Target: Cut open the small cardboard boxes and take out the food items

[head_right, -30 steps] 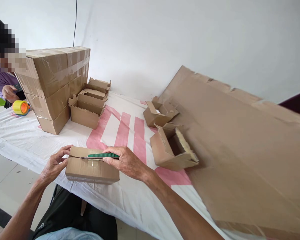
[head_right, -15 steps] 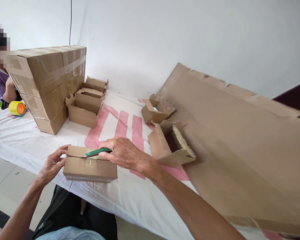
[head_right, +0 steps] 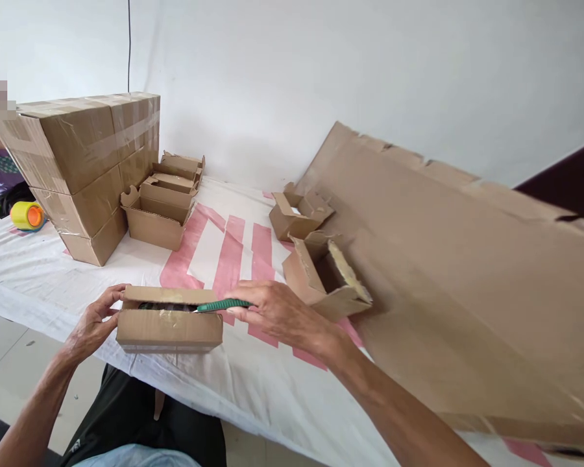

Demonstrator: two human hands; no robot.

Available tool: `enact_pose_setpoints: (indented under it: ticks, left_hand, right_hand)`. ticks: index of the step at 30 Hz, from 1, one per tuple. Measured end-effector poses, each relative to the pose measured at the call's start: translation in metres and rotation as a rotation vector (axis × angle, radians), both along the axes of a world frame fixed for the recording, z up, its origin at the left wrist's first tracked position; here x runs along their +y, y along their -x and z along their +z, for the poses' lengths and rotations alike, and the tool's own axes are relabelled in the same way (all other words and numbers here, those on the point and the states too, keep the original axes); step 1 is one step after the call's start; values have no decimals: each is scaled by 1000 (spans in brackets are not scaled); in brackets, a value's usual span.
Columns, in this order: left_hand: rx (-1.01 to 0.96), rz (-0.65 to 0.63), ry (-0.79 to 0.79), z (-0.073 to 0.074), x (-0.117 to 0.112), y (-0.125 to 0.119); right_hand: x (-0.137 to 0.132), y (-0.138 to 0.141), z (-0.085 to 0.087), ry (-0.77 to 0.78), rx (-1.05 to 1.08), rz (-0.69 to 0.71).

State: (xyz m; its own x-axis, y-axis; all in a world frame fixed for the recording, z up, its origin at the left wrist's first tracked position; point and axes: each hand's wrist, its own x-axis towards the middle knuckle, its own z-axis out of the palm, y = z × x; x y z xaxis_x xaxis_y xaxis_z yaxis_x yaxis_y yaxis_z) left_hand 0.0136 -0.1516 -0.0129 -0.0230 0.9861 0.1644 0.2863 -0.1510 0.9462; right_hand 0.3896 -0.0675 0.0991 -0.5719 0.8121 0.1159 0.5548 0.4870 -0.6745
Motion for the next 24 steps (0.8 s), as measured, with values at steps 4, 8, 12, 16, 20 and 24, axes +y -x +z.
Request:
enact_pose_setpoints:
  ticks: [4,8,12,16,20,24]
  left_hand:
    - [-14,-3,-25,1,1,-1]
    - [-5,-14,-30,1,1,1]
    - [12,-39,-37,3,2,4]
    - [12,-88,-13,4,3,10]
    - [48,-143,13,6,1,17]
    - [78,-213,46,12,0,21]
  right_hand:
    - [-9,-36,-6,-34,48,-147]
    - [-27,-47,-79,-73,178,-371]
    - [-56,-44,-186,-167,114,-538]
    - [-78,-46,-246,-276,-44,-570]
    - [-76,-45,-237,-263,-17,-595]
    - [-69,-18,-188,-56,271,-559]
